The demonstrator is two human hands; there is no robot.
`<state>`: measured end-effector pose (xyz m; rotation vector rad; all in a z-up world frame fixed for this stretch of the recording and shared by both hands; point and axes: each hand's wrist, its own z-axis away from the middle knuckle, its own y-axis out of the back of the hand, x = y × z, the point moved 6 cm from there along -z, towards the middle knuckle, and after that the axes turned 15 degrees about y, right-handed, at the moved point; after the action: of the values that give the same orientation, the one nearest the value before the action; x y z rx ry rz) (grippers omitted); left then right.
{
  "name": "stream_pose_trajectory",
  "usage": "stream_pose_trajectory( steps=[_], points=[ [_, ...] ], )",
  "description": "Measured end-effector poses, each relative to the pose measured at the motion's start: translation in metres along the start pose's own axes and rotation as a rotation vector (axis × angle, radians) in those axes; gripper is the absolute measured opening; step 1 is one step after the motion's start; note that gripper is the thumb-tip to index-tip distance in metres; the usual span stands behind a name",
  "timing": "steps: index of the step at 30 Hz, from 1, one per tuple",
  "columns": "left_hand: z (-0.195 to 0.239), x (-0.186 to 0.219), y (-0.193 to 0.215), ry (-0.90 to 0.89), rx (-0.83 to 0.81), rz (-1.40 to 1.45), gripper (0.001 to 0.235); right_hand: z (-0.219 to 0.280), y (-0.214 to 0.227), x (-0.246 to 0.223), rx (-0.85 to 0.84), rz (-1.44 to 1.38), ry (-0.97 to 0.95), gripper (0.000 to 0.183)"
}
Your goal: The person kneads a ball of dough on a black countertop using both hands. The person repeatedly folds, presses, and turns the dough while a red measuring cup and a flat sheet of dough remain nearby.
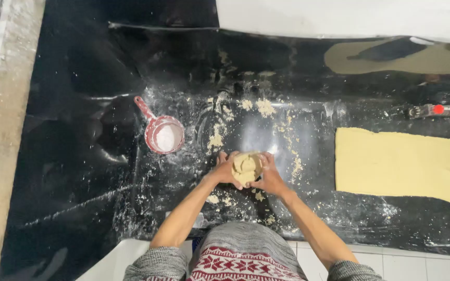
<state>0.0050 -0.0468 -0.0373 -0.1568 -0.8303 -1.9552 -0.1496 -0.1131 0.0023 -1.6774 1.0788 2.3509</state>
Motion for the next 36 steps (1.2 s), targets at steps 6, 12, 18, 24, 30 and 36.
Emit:
stream_pose_trajectory(
  steps=[6,12,18,24,30,36],
  points=[
    [0.050,-0.006,-0.009,-0.154,0.144,0.015,0.131,0.002,-0.029,-0.015,-0.291,0.404,-0.031,0.132],
    [-0.006,-0.029,-0.038,-0.091,0.255,-0.059,0.131,-0.028,-0.023,-0.009,-0.357,0.515,-0.022,0.132],
    [-0.035,-0.042,-0.042,-0.004,0.194,-0.047,0.138,-0.046,-0.028,0.018,-0.298,0.462,0.051,0.121],
    [-0.040,-0.028,-0.014,0.062,0.136,-0.008,0.127,-0.073,-0.018,0.012,-0.355,0.434,-0.012,0.110],
    [-0.076,-0.042,-0.025,0.065,0.131,-0.051,0.127,-0.087,-0.025,0.044,-0.338,0.444,-0.040,0.119],
    [-0.038,-0.018,-0.018,-0.009,0.179,-0.079,0.116,-0.054,-0.026,0.029,-0.168,0.322,-0.066,0.110]
  ],
)
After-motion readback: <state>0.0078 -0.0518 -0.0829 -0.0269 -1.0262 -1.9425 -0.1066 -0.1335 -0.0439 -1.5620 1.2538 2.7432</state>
